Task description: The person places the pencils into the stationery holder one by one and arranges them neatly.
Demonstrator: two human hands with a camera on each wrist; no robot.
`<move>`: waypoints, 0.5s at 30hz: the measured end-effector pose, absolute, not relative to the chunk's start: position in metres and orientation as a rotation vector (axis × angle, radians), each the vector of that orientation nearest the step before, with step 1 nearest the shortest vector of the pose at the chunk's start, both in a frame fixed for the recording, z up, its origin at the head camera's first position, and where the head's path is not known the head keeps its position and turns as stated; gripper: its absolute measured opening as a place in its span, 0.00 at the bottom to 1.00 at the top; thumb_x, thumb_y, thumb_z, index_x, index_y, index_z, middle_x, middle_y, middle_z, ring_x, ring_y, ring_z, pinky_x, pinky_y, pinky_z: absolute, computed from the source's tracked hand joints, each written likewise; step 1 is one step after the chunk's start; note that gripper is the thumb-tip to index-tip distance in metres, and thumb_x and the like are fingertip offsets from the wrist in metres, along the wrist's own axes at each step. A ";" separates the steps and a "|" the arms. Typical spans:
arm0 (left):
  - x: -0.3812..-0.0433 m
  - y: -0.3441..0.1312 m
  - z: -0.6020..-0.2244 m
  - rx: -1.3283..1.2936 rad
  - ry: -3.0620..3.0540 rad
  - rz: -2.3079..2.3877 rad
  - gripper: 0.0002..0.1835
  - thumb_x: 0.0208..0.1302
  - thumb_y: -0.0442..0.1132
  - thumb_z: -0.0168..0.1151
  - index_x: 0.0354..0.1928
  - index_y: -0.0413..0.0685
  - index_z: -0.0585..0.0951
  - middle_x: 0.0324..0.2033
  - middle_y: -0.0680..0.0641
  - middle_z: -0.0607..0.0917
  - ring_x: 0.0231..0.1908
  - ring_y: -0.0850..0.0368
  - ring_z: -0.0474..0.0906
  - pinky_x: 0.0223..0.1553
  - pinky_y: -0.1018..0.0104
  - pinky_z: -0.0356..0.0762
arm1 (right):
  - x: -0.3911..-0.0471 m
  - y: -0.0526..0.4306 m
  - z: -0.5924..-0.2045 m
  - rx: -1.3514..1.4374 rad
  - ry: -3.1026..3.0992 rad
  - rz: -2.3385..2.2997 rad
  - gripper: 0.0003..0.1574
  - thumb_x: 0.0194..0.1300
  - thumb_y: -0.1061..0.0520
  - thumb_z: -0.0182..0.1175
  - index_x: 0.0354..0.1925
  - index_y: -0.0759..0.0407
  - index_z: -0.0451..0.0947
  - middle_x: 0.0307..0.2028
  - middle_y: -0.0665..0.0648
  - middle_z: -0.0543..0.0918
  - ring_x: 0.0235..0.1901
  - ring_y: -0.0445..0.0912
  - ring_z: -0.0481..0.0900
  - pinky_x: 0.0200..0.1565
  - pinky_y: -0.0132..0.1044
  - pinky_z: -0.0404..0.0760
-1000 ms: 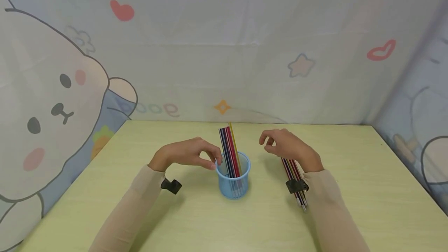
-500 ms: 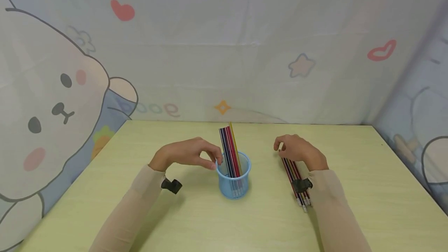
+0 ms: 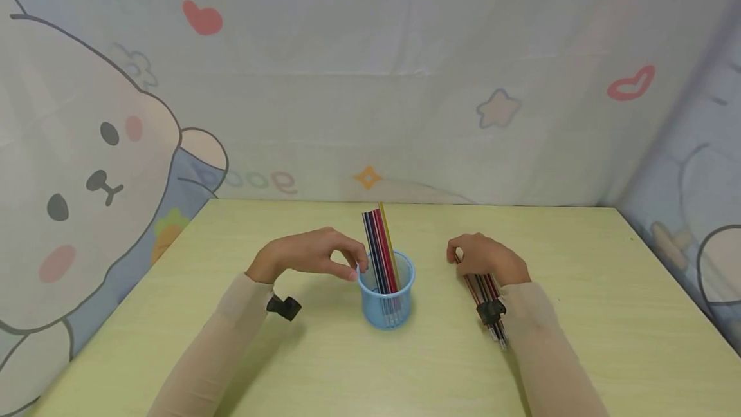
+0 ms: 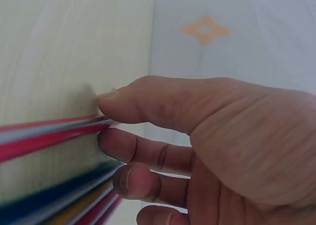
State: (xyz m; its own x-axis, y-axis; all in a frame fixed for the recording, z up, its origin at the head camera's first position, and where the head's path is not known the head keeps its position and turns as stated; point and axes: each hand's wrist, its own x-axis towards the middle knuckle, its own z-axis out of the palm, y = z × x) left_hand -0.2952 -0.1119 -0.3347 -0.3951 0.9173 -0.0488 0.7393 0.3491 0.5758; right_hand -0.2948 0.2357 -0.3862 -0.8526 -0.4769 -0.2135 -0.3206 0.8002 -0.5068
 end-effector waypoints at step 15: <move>-0.297 -0.112 -0.336 1.458 2.242 0.680 0.06 0.70 0.42 0.63 0.45 0.51 0.83 0.46 0.54 0.86 0.47 0.65 0.82 0.53 0.60 0.78 | -0.296 0.216 -0.390 -0.688 2.670 -0.704 0.08 0.62 0.67 0.59 0.38 0.57 0.75 0.24 0.49 0.74 0.22 0.41 0.65 0.28 0.36 0.66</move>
State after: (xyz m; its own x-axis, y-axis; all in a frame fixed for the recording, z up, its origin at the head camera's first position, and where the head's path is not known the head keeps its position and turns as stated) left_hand -0.2967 -0.1118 -0.3361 -0.3894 0.9196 -0.0521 0.7359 0.3446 0.5828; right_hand -0.2964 0.2160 -0.3900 -0.8421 -0.5162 -0.1563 -0.3719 0.7657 -0.5247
